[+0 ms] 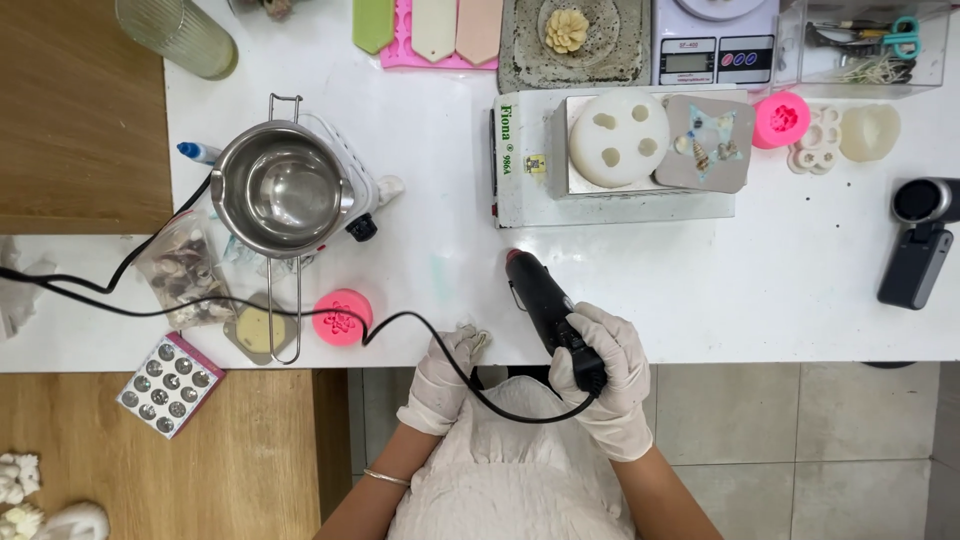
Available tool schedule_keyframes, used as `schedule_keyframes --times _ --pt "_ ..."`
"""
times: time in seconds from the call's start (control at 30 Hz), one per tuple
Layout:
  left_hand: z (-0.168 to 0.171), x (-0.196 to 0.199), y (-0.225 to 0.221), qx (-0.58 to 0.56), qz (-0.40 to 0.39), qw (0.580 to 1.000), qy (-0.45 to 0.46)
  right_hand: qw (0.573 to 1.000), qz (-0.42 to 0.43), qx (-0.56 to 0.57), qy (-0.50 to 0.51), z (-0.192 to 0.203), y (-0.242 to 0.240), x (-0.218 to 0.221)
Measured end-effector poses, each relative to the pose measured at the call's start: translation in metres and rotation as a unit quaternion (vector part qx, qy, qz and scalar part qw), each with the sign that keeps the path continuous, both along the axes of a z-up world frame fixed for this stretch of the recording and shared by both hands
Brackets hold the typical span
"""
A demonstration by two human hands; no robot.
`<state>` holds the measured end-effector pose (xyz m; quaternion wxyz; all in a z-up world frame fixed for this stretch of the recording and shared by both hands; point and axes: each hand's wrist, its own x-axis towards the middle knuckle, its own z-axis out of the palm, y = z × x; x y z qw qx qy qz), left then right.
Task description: The person uses a heat gun to melt wax residue on a workbench and wipes it clean with a paper towel.
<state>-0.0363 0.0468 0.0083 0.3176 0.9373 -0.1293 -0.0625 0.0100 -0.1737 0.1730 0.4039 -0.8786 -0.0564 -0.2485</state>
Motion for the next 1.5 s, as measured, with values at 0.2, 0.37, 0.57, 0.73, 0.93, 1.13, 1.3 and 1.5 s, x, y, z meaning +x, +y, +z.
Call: schedule_keyframes --times 0.2,0.37,0.57,0.73,0.93,1.13,1.3,1.5 --pt "0.01 0.008 -0.006 -0.127 0.099 0.979 0.125 1.0 -0.026 -0.003 -0.002 -0.003 -0.011 -0.003" --pt "0.019 0.016 -0.006 0.015 -0.022 1.0 -0.006 0.999 -0.047 0.001 0.005 -0.003 -0.02 -0.003" --pt "0.031 0.023 -0.008 0.029 -0.036 0.998 0.046 0.993 -0.114 -0.039 -0.009 -0.011 -0.033 -0.004" --pt "0.02 0.021 -0.006 0.018 -0.024 0.999 0.046 0.996 -0.089 -0.013 0.008 -0.009 -0.029 -0.003" --pt "0.009 0.018 -0.008 -0.009 0.057 0.98 0.188 0.984 -0.163 -0.057 -0.038 -0.019 -0.052 0.0" --pt "0.027 0.025 -0.011 -0.049 0.047 0.982 0.178 0.998 -0.061 -0.001 0.01 -0.011 -0.019 -0.013" --pt "0.014 0.018 0.002 -0.045 -0.011 0.995 0.084 0.999 -0.028 0.019 0.038 -0.004 -0.015 -0.023" --pt "0.032 0.021 0.002 -0.015 0.032 0.988 0.149 0.996 -0.09 -0.025 0.009 -0.018 -0.037 -0.026"
